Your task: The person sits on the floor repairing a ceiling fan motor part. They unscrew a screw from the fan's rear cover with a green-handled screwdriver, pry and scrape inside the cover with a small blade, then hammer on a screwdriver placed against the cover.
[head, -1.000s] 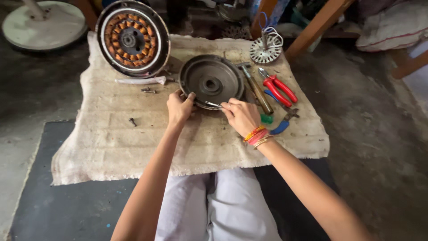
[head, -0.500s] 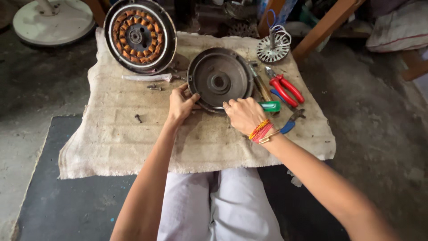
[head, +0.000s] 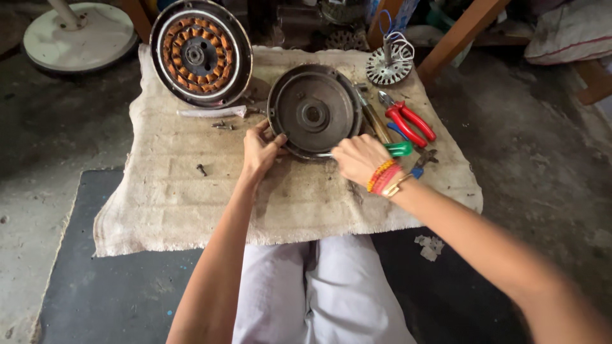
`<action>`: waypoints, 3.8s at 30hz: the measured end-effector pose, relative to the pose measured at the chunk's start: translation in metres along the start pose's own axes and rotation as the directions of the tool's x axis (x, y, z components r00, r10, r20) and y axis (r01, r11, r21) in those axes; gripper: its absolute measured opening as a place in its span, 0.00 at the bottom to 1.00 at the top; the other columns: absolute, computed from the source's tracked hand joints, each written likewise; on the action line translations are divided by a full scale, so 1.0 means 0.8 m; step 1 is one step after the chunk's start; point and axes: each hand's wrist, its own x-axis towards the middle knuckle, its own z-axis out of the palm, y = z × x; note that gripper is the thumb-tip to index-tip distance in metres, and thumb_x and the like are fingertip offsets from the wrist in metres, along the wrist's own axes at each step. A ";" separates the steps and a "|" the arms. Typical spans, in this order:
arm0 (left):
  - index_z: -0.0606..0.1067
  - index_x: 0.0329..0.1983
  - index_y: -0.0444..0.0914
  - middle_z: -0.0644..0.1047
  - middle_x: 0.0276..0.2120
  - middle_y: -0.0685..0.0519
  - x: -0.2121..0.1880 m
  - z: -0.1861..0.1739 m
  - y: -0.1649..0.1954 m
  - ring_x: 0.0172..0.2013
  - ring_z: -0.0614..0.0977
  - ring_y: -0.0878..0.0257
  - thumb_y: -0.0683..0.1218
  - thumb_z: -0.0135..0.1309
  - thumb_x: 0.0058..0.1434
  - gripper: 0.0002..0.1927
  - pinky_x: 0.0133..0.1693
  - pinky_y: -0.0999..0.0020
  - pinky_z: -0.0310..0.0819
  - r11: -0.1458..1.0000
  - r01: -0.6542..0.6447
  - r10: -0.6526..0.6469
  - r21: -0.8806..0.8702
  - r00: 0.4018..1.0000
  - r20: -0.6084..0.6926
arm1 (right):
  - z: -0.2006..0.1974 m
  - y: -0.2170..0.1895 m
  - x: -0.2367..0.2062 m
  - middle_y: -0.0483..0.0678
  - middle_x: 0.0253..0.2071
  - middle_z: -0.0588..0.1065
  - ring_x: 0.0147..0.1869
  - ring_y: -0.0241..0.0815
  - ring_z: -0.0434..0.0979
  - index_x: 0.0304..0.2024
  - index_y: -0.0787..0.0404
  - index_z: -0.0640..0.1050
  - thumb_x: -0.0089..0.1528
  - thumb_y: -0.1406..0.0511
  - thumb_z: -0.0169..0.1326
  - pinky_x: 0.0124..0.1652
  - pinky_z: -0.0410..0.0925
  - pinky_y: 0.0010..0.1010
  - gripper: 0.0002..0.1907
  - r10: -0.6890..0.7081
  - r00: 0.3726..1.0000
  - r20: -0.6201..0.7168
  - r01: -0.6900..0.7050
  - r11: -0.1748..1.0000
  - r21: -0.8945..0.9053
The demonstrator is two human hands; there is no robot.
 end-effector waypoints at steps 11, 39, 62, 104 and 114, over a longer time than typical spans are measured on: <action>0.68 0.65 0.27 0.83 0.43 0.48 -0.003 0.003 0.008 0.37 0.86 0.62 0.34 0.53 0.61 0.26 0.33 0.67 0.84 0.998 0.020 -0.019 0.058 1.000 -0.018 | 0.000 -0.021 -0.007 0.52 0.32 0.80 0.33 0.54 0.81 0.36 0.62 0.81 0.54 0.67 0.54 0.35 0.72 0.46 0.09 0.031 0.984 -0.175 -0.021 0.998 0.058; 0.69 0.64 0.26 0.83 0.43 0.46 -0.001 0.007 0.006 0.38 0.86 0.62 0.33 0.53 0.61 0.26 0.36 0.67 0.87 0.997 -0.012 0.015 0.074 0.999 -0.044 | 0.004 -0.023 -0.007 0.45 0.31 0.77 0.36 0.42 0.78 0.52 0.49 0.85 0.57 0.68 0.53 0.35 0.70 0.38 0.22 -0.032 0.984 -0.177 0.010 0.993 -0.121; 0.70 0.63 0.26 0.84 0.42 0.46 -0.003 0.006 0.006 0.37 0.86 0.62 0.33 0.53 0.61 0.25 0.35 0.68 0.86 0.997 -0.001 0.004 0.079 0.999 -0.038 | -0.003 -0.005 -0.016 0.43 0.29 0.75 0.37 0.43 0.77 0.51 0.52 0.85 0.54 0.66 0.57 0.35 0.68 0.37 0.22 -0.053 0.973 -0.224 0.055 0.999 -0.001; 0.75 0.61 0.34 0.84 0.37 0.41 -0.018 0.017 0.036 0.32 0.87 0.56 0.44 0.64 0.56 0.28 0.41 0.64 0.79 0.752 -0.048 0.244 0.657 0.947 -0.210 | -0.052 0.005 0.065 0.53 0.43 0.77 0.45 0.50 0.79 0.28 0.59 0.84 0.57 0.67 0.55 0.41 0.71 0.38 0.07 -0.099 0.984 0.146 0.145 0.925 -0.352; 0.72 0.63 0.32 0.85 0.41 0.44 0.017 0.044 0.073 0.41 0.85 0.64 0.38 0.63 0.51 0.33 0.45 0.67 0.79 0.799 -0.315 0.169 0.513 0.935 0.310 | -0.047 -0.024 0.106 0.50 0.40 0.80 0.45 0.48 0.80 0.32 0.56 0.85 0.60 0.61 0.55 0.43 0.69 0.37 0.09 -0.027 0.966 0.258 0.157 0.853 -0.497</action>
